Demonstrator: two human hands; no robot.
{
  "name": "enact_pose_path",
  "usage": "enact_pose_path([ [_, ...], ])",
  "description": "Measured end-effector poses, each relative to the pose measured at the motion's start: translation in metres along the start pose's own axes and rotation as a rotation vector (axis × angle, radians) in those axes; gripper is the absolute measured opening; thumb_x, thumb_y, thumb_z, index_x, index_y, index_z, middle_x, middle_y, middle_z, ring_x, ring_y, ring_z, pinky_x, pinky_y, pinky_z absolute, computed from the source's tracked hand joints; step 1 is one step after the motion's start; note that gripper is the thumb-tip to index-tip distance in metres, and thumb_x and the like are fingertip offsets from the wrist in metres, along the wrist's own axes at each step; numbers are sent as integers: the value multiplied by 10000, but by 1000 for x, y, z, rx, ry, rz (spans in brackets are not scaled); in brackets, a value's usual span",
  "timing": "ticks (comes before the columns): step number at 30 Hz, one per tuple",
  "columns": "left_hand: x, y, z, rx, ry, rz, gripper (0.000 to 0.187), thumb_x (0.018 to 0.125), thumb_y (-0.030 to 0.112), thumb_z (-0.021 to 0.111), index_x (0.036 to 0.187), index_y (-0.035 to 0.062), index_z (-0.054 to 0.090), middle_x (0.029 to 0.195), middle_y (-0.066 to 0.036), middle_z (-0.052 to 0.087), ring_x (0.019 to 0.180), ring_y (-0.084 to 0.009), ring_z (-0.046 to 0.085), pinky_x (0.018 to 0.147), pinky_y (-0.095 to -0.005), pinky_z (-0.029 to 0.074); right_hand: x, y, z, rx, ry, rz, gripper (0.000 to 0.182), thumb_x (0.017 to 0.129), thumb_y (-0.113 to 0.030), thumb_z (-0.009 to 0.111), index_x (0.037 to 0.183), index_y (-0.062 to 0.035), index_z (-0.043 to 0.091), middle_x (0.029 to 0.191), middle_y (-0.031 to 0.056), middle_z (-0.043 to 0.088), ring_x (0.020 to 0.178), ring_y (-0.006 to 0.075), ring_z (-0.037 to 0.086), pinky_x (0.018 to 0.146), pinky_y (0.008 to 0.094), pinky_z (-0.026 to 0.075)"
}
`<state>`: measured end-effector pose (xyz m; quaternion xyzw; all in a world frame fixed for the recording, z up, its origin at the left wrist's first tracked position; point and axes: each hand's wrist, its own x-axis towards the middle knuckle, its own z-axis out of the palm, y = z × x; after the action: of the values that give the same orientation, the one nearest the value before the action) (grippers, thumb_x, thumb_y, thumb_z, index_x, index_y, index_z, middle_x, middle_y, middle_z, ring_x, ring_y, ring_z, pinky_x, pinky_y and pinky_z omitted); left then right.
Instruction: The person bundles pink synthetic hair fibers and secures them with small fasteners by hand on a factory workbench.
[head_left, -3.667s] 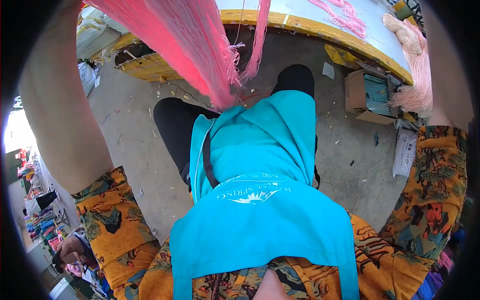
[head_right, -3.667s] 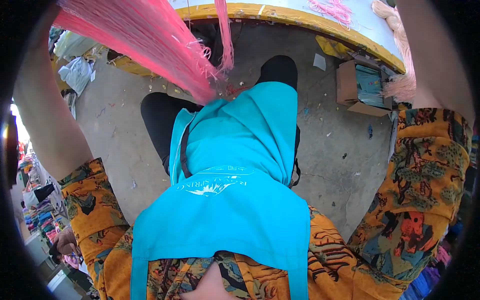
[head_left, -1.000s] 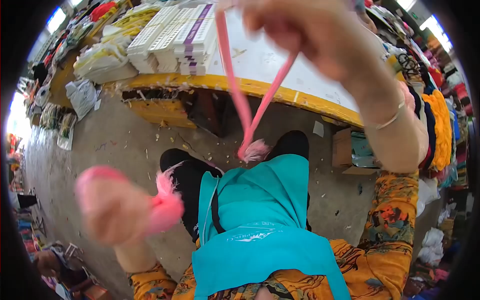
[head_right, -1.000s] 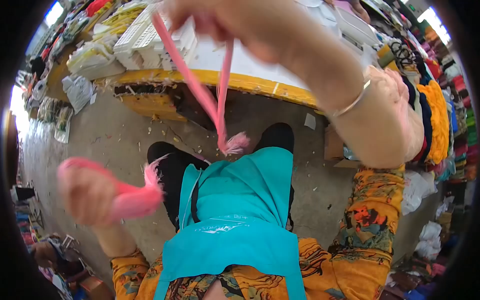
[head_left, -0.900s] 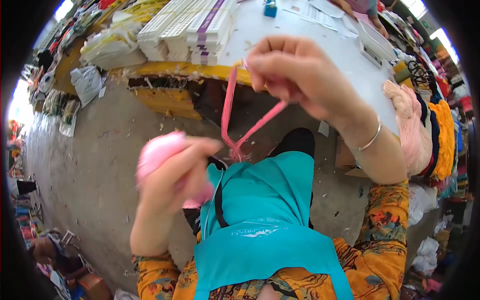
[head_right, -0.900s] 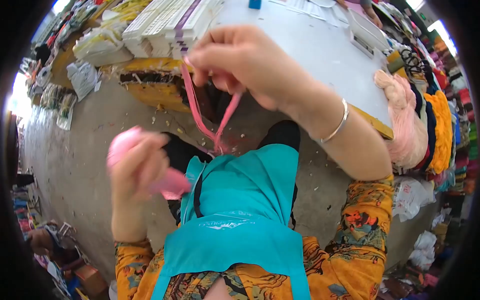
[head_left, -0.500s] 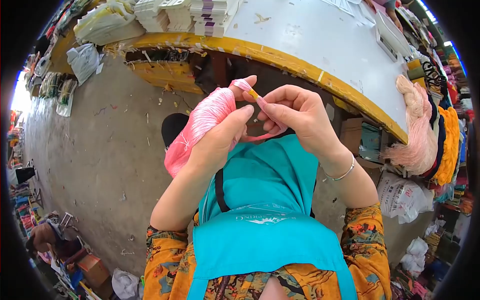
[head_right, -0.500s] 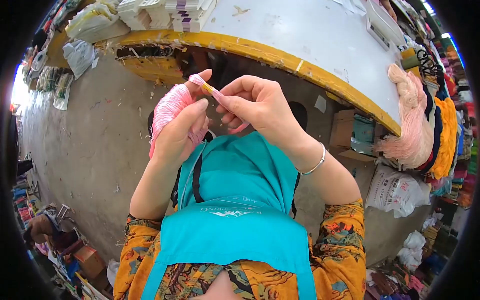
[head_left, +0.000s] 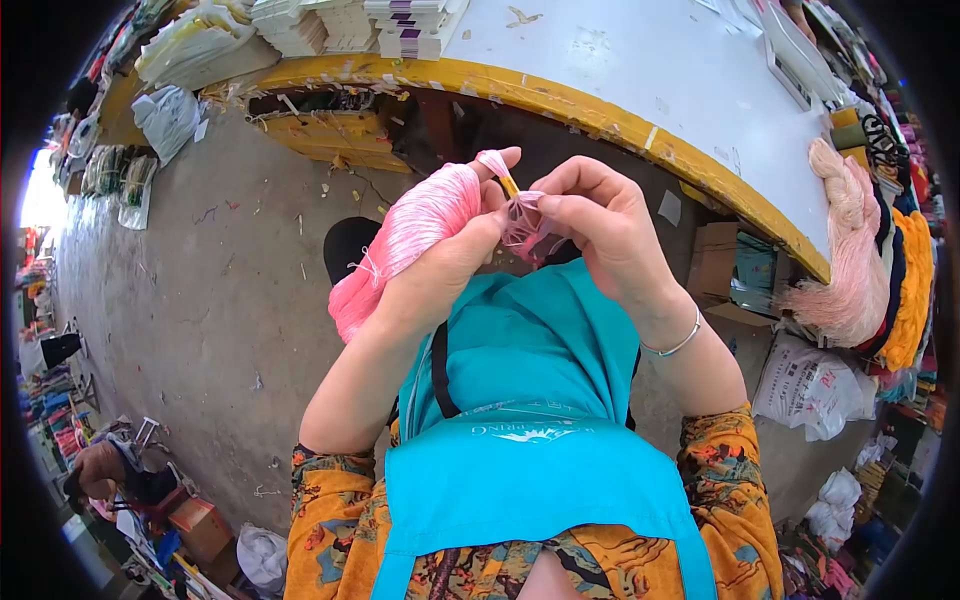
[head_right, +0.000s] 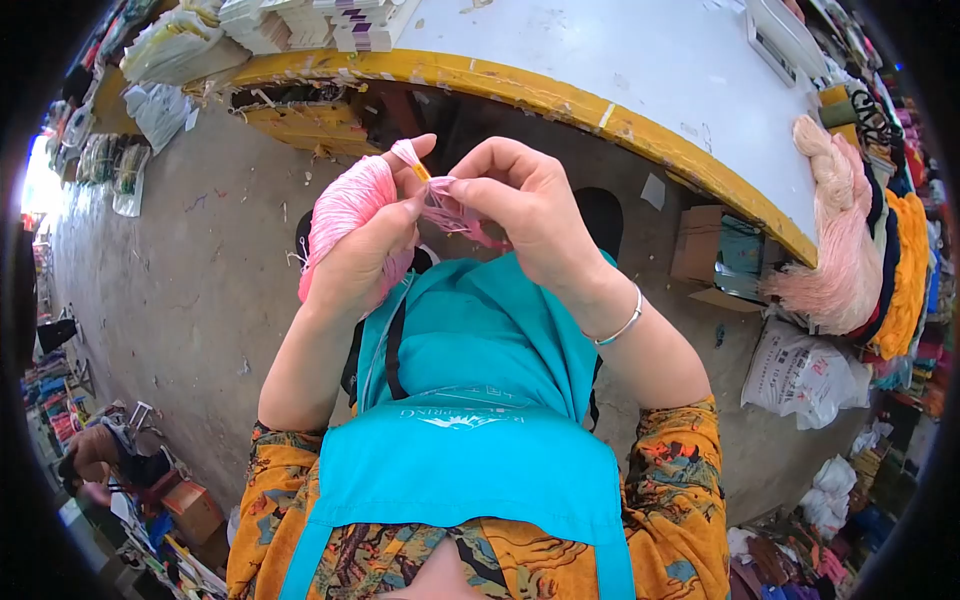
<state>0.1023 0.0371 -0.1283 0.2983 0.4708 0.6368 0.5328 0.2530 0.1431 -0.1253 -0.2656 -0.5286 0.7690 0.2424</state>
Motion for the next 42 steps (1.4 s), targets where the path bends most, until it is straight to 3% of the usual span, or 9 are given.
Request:
enact_pose_path([
  [12,8,-2,11,-78,3,-15,491,892,59,588,1360,-10,454,962,-2,539,850,-60,543,751,-218,499,2,2,-5,-75,8,-47,99,898,-92,608,887,7,614,809,56,656,729,75,605,665,212,501],
  [17,7,11,7,-33,-16,-167,404,855,35,542,1256,-1,565,814,42,534,659,-10,438,548,-172,350,6,5,-12,-70,-33,-21,91,913,-98,588,889,-10,591,774,31,635,719,54,598,610,189,466],
  [21,14,-5,-7,-51,-53,-210,285,855,39,524,1117,-3,628,754,43,525,610,-12,422,533,-180,355,3,-4,-10,-383,-103,-45,157,921,-142,599,849,-3,607,707,1,599,610,33,534,498,188,425],
  [26,17,-5,-3,105,-54,-253,124,858,52,512,881,9,626,704,7,549,542,-42,446,497,-209,369,7,3,-13,-336,-66,-171,184,937,-150,581,827,-4,605,661,-13,571,598,29,496,512,185,424],
  [29,11,1,-1,-298,-183,-371,126,857,61,514,873,14,630,666,7,543,517,-47,439,474,-206,348,6,0,-15,-428,-15,-145,240,946,-173,572,772,-7,581,642,-17,561,597,33,493,499,200,405],
  [32,12,-7,-2,-191,-200,-348,184,937,178,547,890,20,628,604,37,475,506,-43,394,454,-203,292,8,4,-19,-449,-11,-230,311,951,-207,576,708,-15,550,607,-8,541,567,34,480,455,243,383],
  [38,10,-32,6,4,-63,-376,304,990,290,527,763,90,562,591,63,421,528,-33,363,467,-212,273,2,5,-6,-835,147,-440,327,899,-217,644,640,-60,522,525,75,500,443,174,496,417,310,389],
  [41,-7,-8,21,116,-120,-223,300,988,277,522,765,82,564,592,66,425,530,-31,370,468,-214,275,21,22,-31,-1205,166,-1041,251,803,-166,699,631,-91,533,529,106,470,458,288,533,412,358,409],
  [42,-16,-4,26,229,-162,-119,290,983,259,522,764,75,573,587,74,418,527,-22,360,463,-205,264,31,38,-53,-1256,316,-810,290,841,-182,678,621,-70,524,554,112,516,462,304,525,417,363,403],
])
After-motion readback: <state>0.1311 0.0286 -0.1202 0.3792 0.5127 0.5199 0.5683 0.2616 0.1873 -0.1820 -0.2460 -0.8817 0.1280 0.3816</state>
